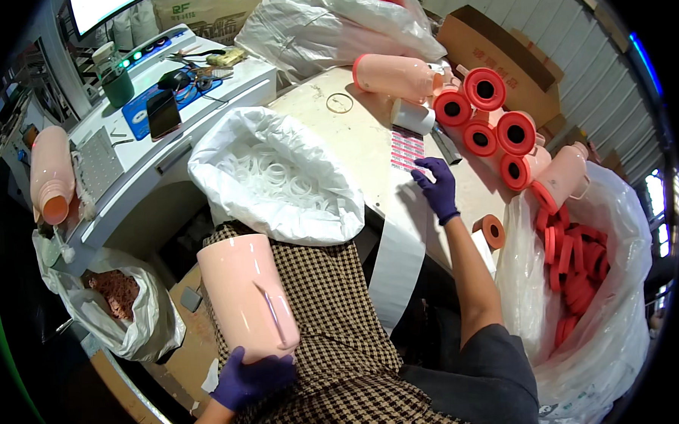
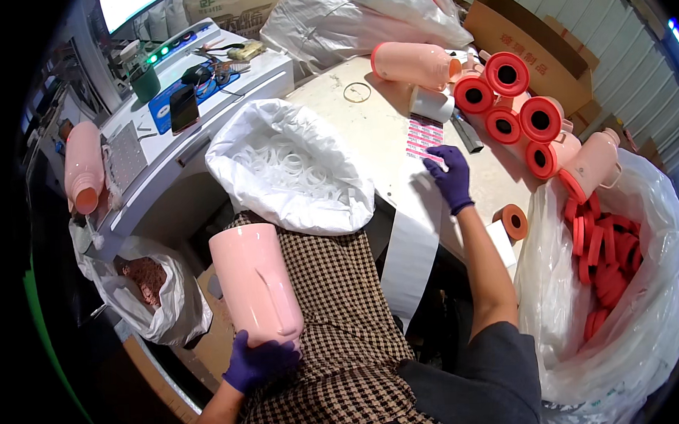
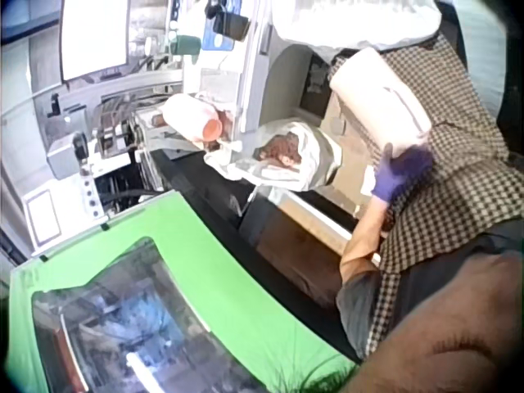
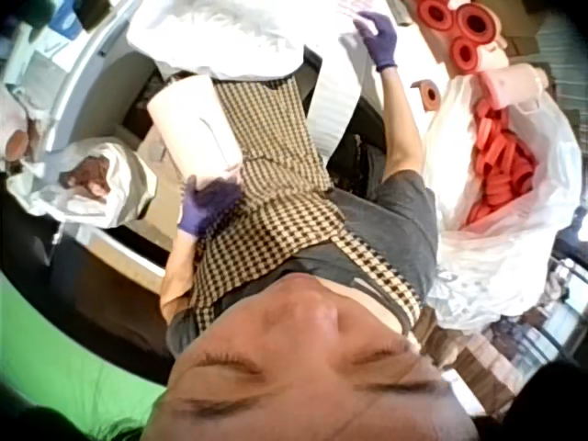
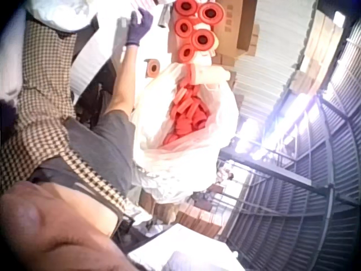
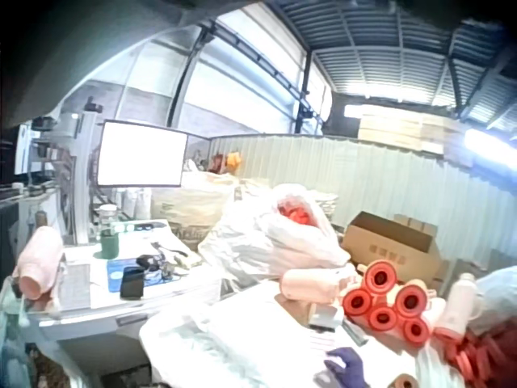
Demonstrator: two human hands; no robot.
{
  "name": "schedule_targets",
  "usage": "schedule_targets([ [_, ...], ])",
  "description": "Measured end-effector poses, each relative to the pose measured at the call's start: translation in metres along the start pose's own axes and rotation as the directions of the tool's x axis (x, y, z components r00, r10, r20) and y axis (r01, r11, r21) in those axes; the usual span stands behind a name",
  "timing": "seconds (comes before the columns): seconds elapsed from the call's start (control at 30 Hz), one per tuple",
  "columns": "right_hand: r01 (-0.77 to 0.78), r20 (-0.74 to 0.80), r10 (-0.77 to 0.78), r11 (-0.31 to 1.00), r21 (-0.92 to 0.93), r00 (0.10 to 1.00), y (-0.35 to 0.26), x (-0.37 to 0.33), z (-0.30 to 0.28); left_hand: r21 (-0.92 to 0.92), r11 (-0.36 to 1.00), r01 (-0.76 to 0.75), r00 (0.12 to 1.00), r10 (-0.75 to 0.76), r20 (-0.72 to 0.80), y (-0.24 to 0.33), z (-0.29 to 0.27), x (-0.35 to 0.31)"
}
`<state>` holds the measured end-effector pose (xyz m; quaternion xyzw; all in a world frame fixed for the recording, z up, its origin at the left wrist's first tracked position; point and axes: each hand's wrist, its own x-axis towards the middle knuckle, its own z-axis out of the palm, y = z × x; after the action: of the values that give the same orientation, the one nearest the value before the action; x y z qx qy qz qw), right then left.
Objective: The person sits at a workbench and repeatedly assembles pink plastic containers by inserting a red circular insert into the opening and screwing on a red lid. The person handles the containers one at a time, places the finished units aside, and continues the cycle.
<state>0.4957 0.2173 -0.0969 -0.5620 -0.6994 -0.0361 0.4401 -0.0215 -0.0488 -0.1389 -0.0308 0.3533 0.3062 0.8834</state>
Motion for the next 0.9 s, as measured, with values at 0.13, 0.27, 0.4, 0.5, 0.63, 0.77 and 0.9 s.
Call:
schedule_targets([
  [0.13,-0.139,0.262,0.195,0.966,-0.219,0.945,0.076,-0.016,-0.008,-0.907,-0.059,0.417,0.886,-0.197,0.420,0.005,-0.065,0.014],
  [0.27,-0.442,0.177,0.429,0.896,0.043,0.886,0.078,-0.014,0.010,-0.877,0.051,0.477,0.857,-0.249,0.451,0.018,0.009,-0.017],
  [0.4,-0.371,0.255,0.381,0.925,-0.086,0.889,0.076,0.003,0.014,-0.799,0.512,0.315,0.948,-0.124,0.294,0.005,-0.003,-0.012],
  [0.5,-0.104,0.181,0.116,0.992,-0.076,0.977,0.096,-0.010,0.006,-0.317,0.946,0.072,0.972,0.004,0.235,-0.001,-0.018,-0.005],
  [0.63,-0.152,0.283,0.183,0.980,-0.129,0.942,0.099,-0.002,0.004,-0.093,0.992,-0.081,0.982,0.096,0.162,-0.006,-0.025,0.007],
  [0.77,-0.379,0.286,0.367,0.925,-0.014,0.885,0.102,-0.002,0.003,-0.247,0.965,0.083,0.961,-0.012,0.276,0.013,0.003,-0.004],
  [0.9,-0.461,0.268,0.432,0.886,0.053,0.861,0.088,-0.006,0.005,0.054,0.997,-0.046,0.982,0.035,0.186,-0.002,-0.026,0.012],
])
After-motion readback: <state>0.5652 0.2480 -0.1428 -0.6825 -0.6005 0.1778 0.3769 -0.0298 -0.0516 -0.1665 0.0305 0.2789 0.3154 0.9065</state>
